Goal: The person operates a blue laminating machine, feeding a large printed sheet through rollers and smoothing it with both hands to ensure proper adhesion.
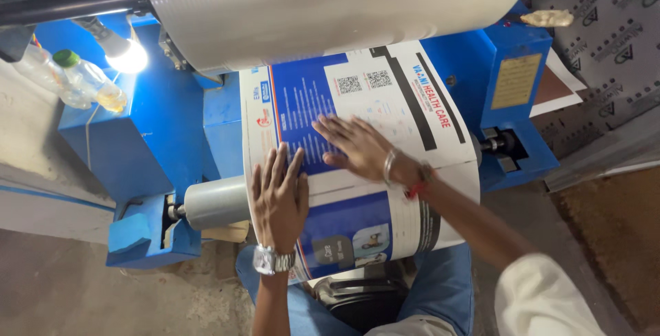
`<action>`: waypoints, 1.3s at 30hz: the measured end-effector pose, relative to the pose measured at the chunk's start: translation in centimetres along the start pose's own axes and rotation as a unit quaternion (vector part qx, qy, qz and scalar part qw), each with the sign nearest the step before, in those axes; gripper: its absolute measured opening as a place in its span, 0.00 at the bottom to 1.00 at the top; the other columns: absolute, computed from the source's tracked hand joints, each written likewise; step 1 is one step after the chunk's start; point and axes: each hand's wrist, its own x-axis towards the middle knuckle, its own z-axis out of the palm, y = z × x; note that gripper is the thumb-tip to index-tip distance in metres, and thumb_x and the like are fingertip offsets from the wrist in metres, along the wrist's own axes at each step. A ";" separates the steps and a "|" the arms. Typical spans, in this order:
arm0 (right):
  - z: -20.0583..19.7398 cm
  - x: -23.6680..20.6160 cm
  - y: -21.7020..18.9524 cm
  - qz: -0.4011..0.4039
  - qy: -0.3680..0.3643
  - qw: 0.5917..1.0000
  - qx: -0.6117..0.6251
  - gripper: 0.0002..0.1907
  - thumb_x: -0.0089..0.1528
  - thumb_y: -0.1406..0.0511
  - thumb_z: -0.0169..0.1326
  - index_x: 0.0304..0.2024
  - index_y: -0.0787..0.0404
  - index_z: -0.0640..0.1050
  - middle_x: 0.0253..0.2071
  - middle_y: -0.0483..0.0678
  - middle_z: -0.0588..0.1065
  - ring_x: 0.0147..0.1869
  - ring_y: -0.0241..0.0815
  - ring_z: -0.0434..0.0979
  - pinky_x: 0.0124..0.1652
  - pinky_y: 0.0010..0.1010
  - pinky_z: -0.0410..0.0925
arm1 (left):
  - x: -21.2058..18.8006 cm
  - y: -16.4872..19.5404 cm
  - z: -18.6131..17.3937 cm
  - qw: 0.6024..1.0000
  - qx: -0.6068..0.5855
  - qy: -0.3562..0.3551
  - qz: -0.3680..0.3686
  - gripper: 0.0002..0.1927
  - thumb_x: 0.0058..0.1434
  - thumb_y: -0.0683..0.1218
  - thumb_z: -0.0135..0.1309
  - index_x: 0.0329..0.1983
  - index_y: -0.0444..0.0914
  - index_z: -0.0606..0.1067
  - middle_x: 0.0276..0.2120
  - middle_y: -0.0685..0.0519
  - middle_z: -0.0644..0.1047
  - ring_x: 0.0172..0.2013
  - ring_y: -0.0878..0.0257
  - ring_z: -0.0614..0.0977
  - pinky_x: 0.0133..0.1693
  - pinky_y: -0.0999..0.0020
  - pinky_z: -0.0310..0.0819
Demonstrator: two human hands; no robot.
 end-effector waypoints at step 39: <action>2.2 -16.2 -1.0 -0.013 0.375 0.569 0.732 0.36 0.68 0.48 0.41 0.76 0.43 0.49 0.78 0.46 0.52 0.80 0.49 0.51 0.71 0.56 0.47 | -1.8 3.0 2.2 0.998 -0.038 0.041 -0.023 0.24 0.71 0.51 0.43 0.69 0.45 0.69 0.72 0.44 0.63 0.72 0.47 0.60 0.68 0.47 0.47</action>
